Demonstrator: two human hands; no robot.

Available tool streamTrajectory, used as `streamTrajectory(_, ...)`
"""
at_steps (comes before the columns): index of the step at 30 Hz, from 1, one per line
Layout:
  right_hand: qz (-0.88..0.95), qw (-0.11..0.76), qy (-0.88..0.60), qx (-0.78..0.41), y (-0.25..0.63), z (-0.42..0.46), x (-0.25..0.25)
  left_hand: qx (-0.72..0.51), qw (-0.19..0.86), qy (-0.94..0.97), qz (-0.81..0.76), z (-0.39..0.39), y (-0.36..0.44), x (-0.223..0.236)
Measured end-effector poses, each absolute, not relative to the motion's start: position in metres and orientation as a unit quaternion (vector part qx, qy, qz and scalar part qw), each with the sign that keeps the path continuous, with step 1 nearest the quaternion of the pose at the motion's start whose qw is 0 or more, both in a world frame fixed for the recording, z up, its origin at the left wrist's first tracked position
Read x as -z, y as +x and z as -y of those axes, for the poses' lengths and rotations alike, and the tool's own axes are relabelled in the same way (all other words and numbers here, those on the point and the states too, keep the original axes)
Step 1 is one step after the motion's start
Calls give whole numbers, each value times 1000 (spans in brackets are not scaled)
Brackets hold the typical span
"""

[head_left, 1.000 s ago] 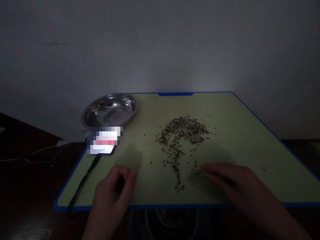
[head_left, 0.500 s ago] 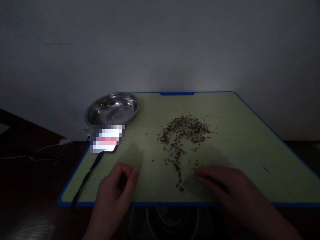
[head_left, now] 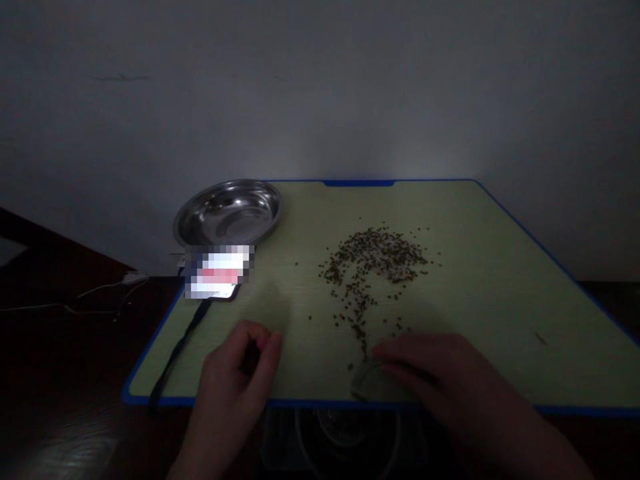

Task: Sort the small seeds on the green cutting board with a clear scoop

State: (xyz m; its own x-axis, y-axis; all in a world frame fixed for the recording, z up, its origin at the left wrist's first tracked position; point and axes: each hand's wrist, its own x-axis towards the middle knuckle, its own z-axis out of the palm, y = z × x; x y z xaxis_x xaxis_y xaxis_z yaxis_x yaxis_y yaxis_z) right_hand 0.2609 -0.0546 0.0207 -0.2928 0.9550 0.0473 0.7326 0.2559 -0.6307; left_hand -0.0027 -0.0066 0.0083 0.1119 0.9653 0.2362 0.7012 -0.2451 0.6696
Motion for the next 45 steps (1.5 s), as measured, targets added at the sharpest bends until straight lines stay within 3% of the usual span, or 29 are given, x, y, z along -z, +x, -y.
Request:
streamTrajectory(5,779,203,-525,-277,257,56,-24,-329,205,715,-581,7,-2,-9)
streamTrajectory(15,736,238,-615,-152,279,51,-12,-331,210,719,-574,6,0,-9)
streamTrajectory(45,762,230,-578,-182,259,46,-18,-321,225,716,-577,7,-2,-9)
